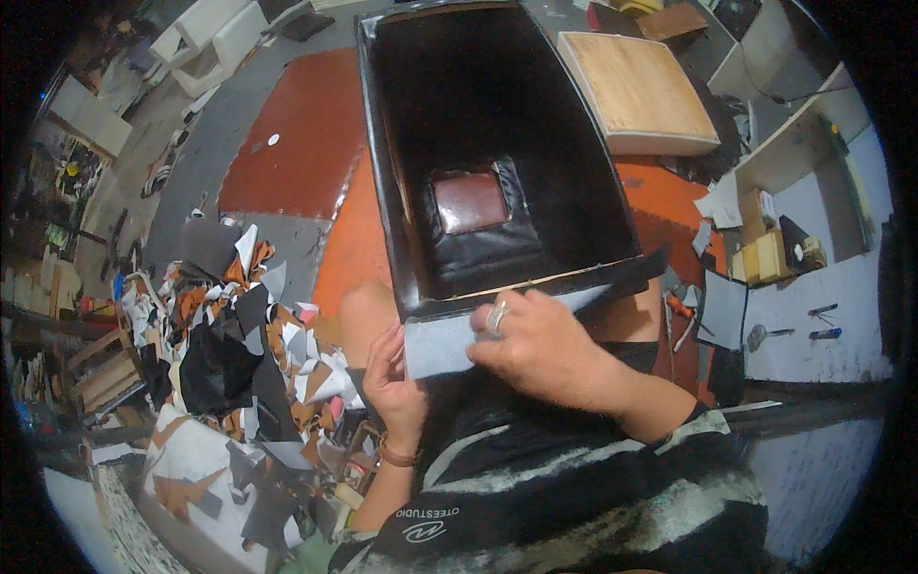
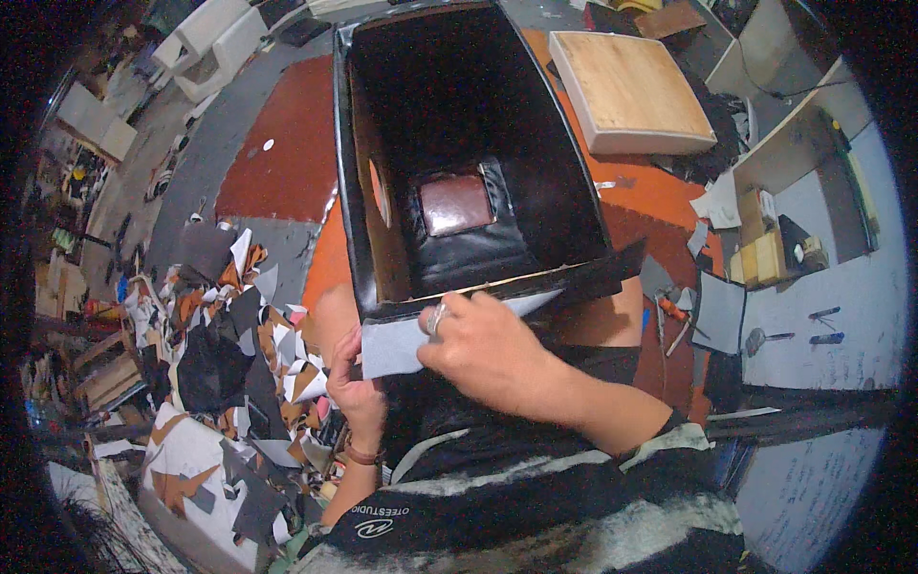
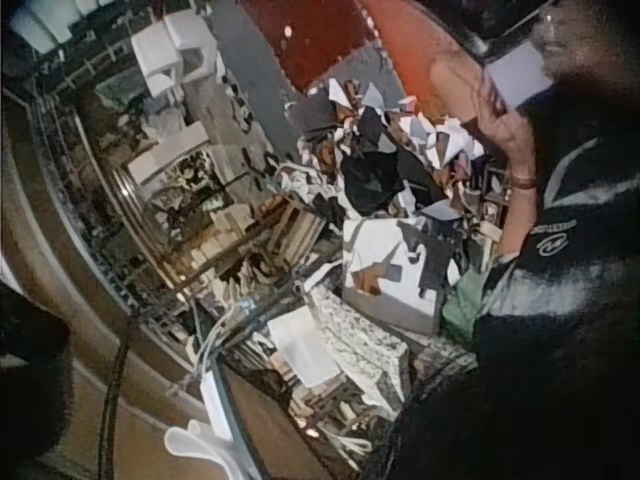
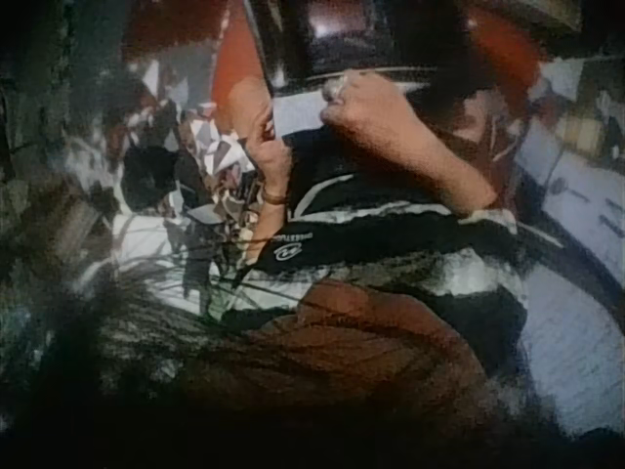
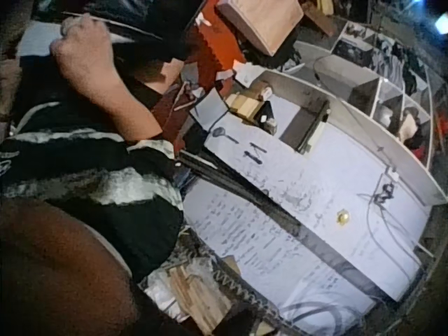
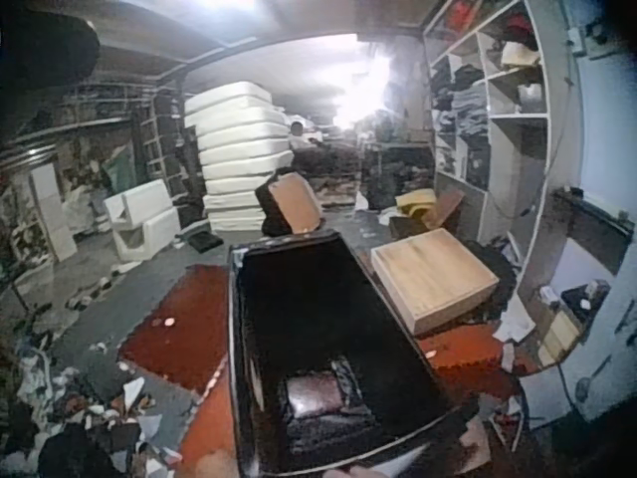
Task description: The person is reupholstering a rectangular wooden box. They cut a black vinyl sheet to size, apply it to the box edges, and secure it using a staple gun. The person repeatedly trims excess material and adjusts the vinyl to ensure a tight fit.
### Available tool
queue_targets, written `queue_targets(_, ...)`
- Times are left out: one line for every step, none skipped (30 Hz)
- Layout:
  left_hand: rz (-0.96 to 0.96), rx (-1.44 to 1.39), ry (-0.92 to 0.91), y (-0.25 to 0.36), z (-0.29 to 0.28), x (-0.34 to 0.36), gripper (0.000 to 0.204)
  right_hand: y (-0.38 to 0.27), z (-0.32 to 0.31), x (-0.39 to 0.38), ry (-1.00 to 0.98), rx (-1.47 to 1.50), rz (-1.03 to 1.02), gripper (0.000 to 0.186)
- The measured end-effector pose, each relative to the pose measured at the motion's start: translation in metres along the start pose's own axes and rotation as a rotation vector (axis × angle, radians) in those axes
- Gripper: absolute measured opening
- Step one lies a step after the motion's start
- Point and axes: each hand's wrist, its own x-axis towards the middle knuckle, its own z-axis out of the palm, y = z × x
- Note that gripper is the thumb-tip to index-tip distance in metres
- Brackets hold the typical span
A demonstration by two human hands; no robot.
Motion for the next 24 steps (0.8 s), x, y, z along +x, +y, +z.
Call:
queue_targets(-0.035, -0.009, 0.013, -0.001, 0.001, -0.001, 0.03, -0.006, 0.004, -0.005, -0.035, -0.042, -0.004, 0.013)
queue_targets(-0.071, -0.017, 0.026, -0.001, 0.001, -0.001, 0.031, -0.012, 0.01, -0.007, -0.105, -0.079, 0.028, 0.015)
queue_targets(-0.107, -0.026, 0.039, -0.001, 0.002, -0.002, 0.032, -0.014, 0.016, -0.009, -0.075, -0.1, 0.011, 0.016)
queue_targets(-0.13, -0.04, 0.064, 0.003, 0.006, -0.002, 0.033, -0.015, 0.022, -0.009, -0.044, -0.12, -0.006, 0.016)
queue_targets(-0.154, -0.055, 0.088, 0.011, 0.01, -0.002, 0.033, -0.015, 0.027, -0.01, -0.013, -0.139, -0.023, 0.016)
queue_targets(-0.178, -0.07, 0.112, 0.015, 0.013, -0.002, 0.033, -0.014, 0.03, -0.011, -0.001, -0.132, -0.022, 0.016)
queue_targets(-0.066, 0.041, 0.047, 0.011, 0.009, -0.001, 0.033, -0.014, 0.032, -0.011, 0.013, -0.126, -0.021, 0.016)
queue_targets(0.046, 0.152, -0.019, 0.004, 0.001, 0.002, 0.033, -0.014, 0.033, -0.011, 0.026, -0.119, -0.021, 0.016)
queue_targets(0.159, 0.264, -0.086, -0.001, -0.005, 0.004, 0.032, -0.015, 0.033, -0.011, 0.013, -0.112, -0.014, 0.016)
queue_targets(0.145, 0.285, -0.093, -0.001, -0.007, 0.005, 0.033, -0.015, 0.034, -0.012, 0.001, -0.105, -0.006, 0.016)
queue_targets(0.132, 0.306, -0.101, -0.001, -0.009, 0.006, 0.033, -0.015, 0.034, -0.011, -0.011, -0.098, 0.003, 0.016)
queue_targets(0.118, 0.327, -0.109, 0.0, -0.011, 0.007, 0.033, -0.015, 0.035, -0.011, 0.006, -0.088, 0.002, 0.017)
queue_targets(0.119, 0.35, -0.134, 0.003, -0.013, 0.009, 0.034, -0.014, 0.037, -0.011, 0.025, -0.078, 0.004, 0.018)
queue_targets(0.12, 0.372, -0.16, 0.007, -0.015, 0.012, 0.035, -0.013, 0.037, -0.011, 0.043, -0.067, 0.007, 0.019)
queue_targets(0.122, 0.395, -0.186, 0.01, -0.016, 0.015, 0.036, -0.012, 0.037, -0.012, 0.061, -0.064, 0.005, 0.019)
queue_targets(0.134, 0.393, -0.179, 0.011, -0.016, 0.016, 0.036, -0.011, 0.038, -0.011, 0.076, -0.059, -0.003, 0.02)
queue_targets(0.147, 0.392, -0.173, 0.012, -0.016, 0.017, 0.036, -0.01, 0.038, -0.01, 0.091, -0.054, -0.01, 0.021)
queue_targets(0.161, 0.39, -0.168, 0.013, -0.016, 0.019, 0.036, -0.01, 0.037, -0.01, 0.087, -0.045, 0.01, 0.021)
queue_targets(0.161, 0.405, -0.167, 0.015, -0.015, 0.02, 0.036, -0.009, 0.034, -0.011, 0.081, -0.038, 0.032, 0.021)
queue_targets(0.163, 0.419, -0.167, 0.019, -0.013, 0.022, 0.035, -0.008, 0.031, -0.014, 0.076, -0.032, 0.055, 0.021)
queue_targets(0.165, 0.433, -0.168, 0.022, -0.012, 0.023, 0.035, -0.007, 0.026, -0.019, 0.046, -0.048, 0.109, 0.023)
queue_targets(0.15, 0.425, -0.166, 0.024, -0.012, 0.023, 0.034, -0.006, 0.02, -0.026, 0.015, -0.064, 0.16, 0.025)
queue_targets(0.132, 0.411, -0.166, 0.024, -0.012, 0.023, 0.032, -0.003, 0.016, -0.034, -0.02, -0.083, 0.213, 0.028)
queue_targets(0.115, 0.397, -0.168, 0.023, -0.012, 0.024, 0.031, 0.003, 0.015, -0.045, 0.052, -0.069, 0.253, 0.032)
